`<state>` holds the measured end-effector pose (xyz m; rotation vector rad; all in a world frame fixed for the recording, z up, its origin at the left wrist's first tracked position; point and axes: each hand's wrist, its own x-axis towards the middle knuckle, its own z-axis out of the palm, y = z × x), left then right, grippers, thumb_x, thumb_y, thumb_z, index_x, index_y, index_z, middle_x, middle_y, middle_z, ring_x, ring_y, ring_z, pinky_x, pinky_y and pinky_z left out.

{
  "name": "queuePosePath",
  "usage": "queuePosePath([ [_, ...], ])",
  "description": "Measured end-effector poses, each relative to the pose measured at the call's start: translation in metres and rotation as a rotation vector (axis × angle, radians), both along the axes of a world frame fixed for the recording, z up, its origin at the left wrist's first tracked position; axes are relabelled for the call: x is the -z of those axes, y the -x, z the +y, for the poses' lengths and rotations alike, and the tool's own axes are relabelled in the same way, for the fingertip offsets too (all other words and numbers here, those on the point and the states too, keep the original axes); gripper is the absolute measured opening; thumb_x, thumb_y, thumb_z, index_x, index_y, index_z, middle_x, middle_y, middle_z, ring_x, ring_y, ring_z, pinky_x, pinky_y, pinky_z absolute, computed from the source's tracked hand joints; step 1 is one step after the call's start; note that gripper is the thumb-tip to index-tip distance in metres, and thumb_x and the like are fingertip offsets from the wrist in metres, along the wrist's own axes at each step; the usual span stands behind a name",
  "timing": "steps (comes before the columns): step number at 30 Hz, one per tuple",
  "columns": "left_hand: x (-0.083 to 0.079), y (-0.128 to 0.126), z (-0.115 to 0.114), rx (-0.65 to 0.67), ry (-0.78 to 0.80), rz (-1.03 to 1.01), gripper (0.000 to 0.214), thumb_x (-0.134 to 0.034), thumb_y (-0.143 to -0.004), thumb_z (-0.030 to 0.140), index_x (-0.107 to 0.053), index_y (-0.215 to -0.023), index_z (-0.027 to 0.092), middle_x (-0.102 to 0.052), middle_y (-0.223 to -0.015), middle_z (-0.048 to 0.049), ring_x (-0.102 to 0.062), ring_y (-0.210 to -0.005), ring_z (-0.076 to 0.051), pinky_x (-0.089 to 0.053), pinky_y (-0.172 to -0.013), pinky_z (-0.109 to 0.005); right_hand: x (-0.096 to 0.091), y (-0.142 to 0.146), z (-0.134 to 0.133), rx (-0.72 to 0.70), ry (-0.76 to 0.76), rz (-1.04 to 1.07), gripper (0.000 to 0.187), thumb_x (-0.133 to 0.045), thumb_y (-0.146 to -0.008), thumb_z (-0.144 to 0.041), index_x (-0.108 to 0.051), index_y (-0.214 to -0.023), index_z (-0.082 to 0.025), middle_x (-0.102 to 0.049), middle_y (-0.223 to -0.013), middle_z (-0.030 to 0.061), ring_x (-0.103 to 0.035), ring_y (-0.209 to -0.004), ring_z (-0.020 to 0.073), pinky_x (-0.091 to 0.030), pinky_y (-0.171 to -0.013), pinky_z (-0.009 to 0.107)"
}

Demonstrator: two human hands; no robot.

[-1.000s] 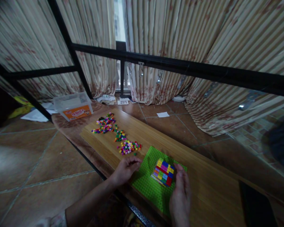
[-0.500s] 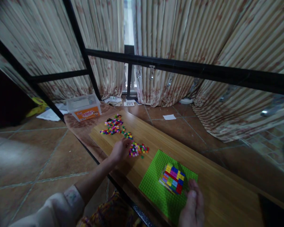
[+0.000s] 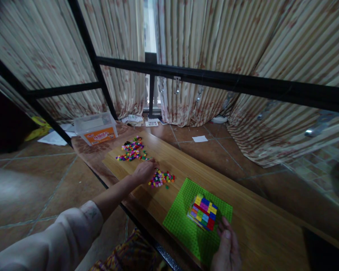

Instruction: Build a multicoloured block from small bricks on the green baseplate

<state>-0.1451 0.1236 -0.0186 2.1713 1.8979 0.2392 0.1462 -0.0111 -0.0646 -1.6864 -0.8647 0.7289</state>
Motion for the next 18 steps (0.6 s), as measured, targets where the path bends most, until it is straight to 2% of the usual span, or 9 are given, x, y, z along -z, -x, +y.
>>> queuePosePath([
  [4,-0.006,-0.001,-0.003,0.005,-0.022,-0.006,0.019,-0.045,-0.085,0.013,-0.063,-0.090,0.017,-0.062,-0.102,-0.0099,-0.063,-0.088,-0.020,-0.046,-0.074,-0.027,0.010,-0.004,0.001,0.014,-0.045,0.064,0.059,-0.040,-0.087,-0.059,-0.055,-0.123,-0.015,-0.062,-0.118,0.0130,-0.058,-0.108,0.0273,-0.038,-0.097,0.045],
  [8,-0.011,-0.011,-0.018,0.007,-0.055,-0.065,0.023,-0.038,-0.089,0.014,-0.061,-0.094,0.016,-0.064,-0.099,-0.0093,-0.063,-0.086,-0.018,-0.046,-0.076,-0.027,0.016,-0.007,0.001,-0.004,-0.070,0.098,0.056,-0.040,-0.088,-0.057,-0.055,-0.124,-0.016,-0.064,-0.116,0.0115,-0.059,-0.106,0.0251,-0.040,-0.095,0.043],
  [12,-0.013,-0.036,-0.044,0.117,-0.118,-0.437,0.023,-0.040,-0.089,0.015,-0.063,-0.092,0.018,-0.066,-0.085,-0.0044,-0.062,-0.082,-0.016,-0.044,-0.076,-0.024,0.015,-0.004,0.002,0.002,-0.085,0.084,0.054,-0.043,-0.087,-0.056,-0.058,-0.120,-0.017,-0.064,-0.114,0.0108,-0.060,-0.102,0.0240,-0.042,-0.092,0.041],
  [15,-0.014,-0.060,-0.061,0.162,-0.069,-0.655,0.020,-0.045,-0.086,0.016,-0.064,-0.092,0.017,-0.066,-0.080,-0.0034,-0.060,-0.072,-0.014,-0.043,-0.067,-0.023,0.013,-0.001,0.003,0.041,-0.075,0.094,0.053,-0.046,-0.085,-0.057,-0.060,-0.116,-0.016,-0.064,-0.114,0.0104,-0.060,-0.100,0.0231,-0.042,-0.092,0.039],
  [18,-0.013,-0.080,-0.068,0.141,0.004,-0.785,0.020,-0.049,-0.085,0.019,-0.065,-0.096,0.016,-0.065,-0.077,-0.0028,-0.058,-0.066,-0.013,-0.042,-0.061,-0.022,0.015,-0.002,0.004,0.065,-0.063,0.095,0.052,-0.049,-0.083,-0.057,-0.061,-0.114,-0.017,-0.065,-0.114,0.0095,-0.060,-0.099,0.0223,-0.043,-0.090,0.037],
])
